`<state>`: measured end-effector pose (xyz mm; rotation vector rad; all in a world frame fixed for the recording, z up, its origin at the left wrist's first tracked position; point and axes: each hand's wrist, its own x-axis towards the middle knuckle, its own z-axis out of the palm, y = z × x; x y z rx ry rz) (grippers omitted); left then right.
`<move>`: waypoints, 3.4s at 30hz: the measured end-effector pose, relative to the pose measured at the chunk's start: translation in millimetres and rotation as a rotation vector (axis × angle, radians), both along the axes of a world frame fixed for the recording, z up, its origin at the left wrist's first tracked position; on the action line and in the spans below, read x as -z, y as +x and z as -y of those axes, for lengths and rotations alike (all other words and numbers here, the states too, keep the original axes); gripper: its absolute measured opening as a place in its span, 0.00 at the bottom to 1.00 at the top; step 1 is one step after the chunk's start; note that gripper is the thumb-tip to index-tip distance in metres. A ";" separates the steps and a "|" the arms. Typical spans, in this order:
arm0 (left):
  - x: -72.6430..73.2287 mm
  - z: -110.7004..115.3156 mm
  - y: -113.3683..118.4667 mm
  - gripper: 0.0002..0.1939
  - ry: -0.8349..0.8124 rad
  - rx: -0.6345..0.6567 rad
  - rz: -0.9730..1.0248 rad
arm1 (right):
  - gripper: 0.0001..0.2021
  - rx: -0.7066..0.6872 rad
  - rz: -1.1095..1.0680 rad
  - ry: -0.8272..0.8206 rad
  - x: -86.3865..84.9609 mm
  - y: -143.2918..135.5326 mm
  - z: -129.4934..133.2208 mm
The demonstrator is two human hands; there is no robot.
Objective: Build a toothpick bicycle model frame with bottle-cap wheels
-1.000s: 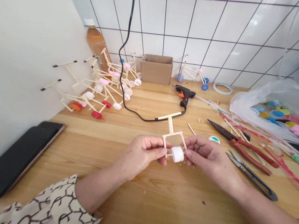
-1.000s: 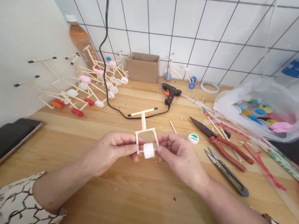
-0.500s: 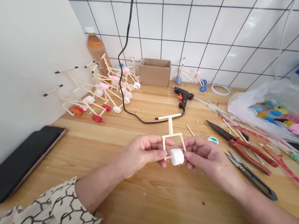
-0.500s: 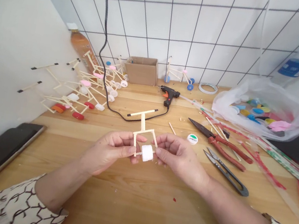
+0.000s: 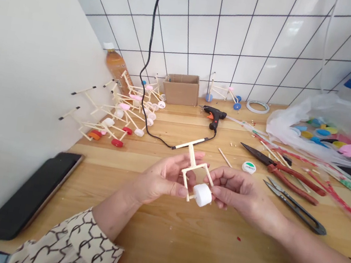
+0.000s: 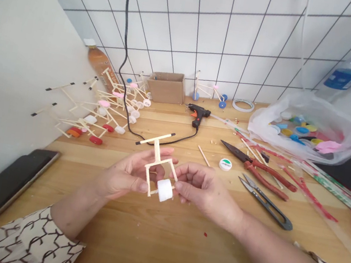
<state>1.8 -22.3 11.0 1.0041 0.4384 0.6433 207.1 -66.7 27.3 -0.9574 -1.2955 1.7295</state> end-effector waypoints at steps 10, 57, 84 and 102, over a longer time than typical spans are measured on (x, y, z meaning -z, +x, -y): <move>-0.7 -1.4 -2.1 0.39 0.054 0.128 0.097 | 0.08 -0.063 -0.003 -0.039 -0.9 -7.0 5.3; 0.5 13.3 11.7 0.34 0.137 -0.264 0.048 | 0.19 0.352 0.720 0.795 18.1 -15.9 18.7; -1.8 3.3 2.4 0.29 0.159 -0.118 0.035 | 0.12 0.108 0.036 0.029 2.8 -5.2 7.1; -1.1 3.0 3.1 0.29 0.160 -0.018 0.045 | 0.14 0.021 -0.066 -0.095 8.5 -8.2 5.3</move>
